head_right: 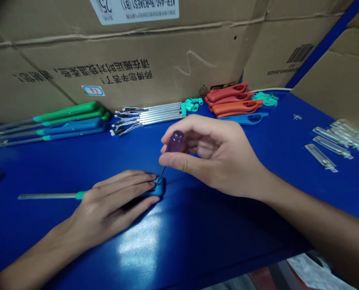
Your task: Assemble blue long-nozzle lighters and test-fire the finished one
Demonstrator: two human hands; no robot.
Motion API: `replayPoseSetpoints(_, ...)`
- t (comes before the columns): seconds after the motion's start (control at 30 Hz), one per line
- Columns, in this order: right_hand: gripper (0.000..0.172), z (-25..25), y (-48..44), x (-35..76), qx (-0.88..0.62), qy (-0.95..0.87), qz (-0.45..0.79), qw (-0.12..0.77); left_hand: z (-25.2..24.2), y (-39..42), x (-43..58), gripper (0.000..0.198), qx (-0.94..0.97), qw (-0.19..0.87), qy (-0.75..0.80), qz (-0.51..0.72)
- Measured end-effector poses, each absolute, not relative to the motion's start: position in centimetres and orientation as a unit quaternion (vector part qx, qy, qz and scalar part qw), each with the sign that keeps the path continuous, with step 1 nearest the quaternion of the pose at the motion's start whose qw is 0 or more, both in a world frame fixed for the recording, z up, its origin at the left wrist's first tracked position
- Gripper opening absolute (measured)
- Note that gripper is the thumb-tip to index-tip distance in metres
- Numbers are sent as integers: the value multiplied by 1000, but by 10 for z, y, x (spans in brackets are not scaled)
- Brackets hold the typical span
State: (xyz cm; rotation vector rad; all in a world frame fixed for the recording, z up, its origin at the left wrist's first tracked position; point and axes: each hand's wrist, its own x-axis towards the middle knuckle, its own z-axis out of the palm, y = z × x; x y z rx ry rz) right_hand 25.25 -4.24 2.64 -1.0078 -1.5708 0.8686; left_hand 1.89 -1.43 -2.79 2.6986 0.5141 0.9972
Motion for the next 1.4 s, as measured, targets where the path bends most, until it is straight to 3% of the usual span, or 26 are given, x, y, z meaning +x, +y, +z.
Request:
replayPoseSetpoints(0.33,28,24,-42,252,-417,-661,365,505,-30,-17,17,21,930,107,171,308)
replayPoseSetpoints(0.53,40,15,-43,250,-375,-672,446,457,-29,-21,18,21,934,104,169,297)
replayPoseSetpoints(0.67,28,8,-45,245,-397,-684,428,436,-28,-20,19,19,936,99,166,293)
replayPoseSetpoints(0.87,13,-2,-47,239,-402,-760,308,407,-28,-19,19,19,939,98,163,288)
replayPoseSetpoints(1.4,10,0,-46,238,-413,-780,259,394,-28,-20,18,19,936,94,167,297)
